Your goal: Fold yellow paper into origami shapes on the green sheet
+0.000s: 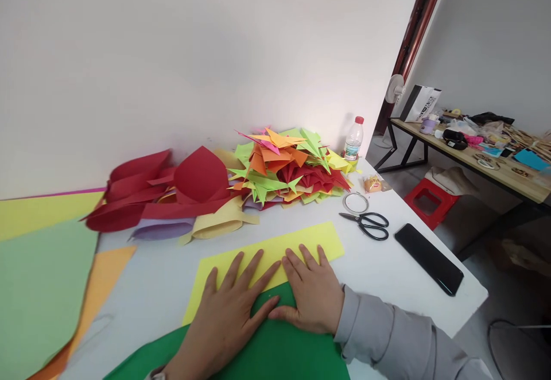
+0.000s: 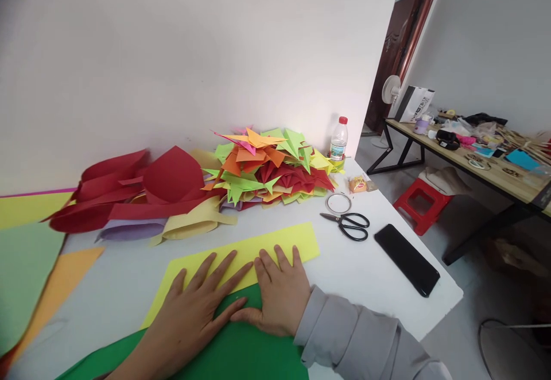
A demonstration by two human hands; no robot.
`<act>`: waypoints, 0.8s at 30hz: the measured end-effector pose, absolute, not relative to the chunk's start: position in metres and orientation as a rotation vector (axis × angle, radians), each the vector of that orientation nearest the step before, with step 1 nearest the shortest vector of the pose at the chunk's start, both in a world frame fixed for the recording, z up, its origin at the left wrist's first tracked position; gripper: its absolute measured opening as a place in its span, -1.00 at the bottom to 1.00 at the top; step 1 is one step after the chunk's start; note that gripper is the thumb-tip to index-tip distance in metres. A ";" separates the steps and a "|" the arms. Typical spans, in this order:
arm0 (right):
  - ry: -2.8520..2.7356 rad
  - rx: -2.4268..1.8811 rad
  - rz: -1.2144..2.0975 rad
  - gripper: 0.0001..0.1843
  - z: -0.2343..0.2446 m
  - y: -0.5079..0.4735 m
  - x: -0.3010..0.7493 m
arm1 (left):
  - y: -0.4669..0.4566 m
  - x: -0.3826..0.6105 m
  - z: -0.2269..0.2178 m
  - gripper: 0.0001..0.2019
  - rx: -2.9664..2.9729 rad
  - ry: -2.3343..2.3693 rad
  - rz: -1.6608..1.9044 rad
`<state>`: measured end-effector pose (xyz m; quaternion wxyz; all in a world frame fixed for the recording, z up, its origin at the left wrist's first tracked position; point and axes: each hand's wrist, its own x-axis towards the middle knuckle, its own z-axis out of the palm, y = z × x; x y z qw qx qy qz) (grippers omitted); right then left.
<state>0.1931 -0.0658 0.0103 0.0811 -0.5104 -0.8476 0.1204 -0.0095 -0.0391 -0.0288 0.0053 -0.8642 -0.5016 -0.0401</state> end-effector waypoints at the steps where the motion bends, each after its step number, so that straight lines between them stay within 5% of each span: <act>1: -2.537 -1.523 0.343 -0.15 0.010 -0.066 0.194 | -0.039 -0.010 -0.029 -0.44 -2.703 -1.574 -0.119; 24: -2.470 -1.634 0.381 -0.14 0.006 -0.065 0.201 | -0.038 -0.010 -0.029 -0.44 -2.699 -1.573 -0.097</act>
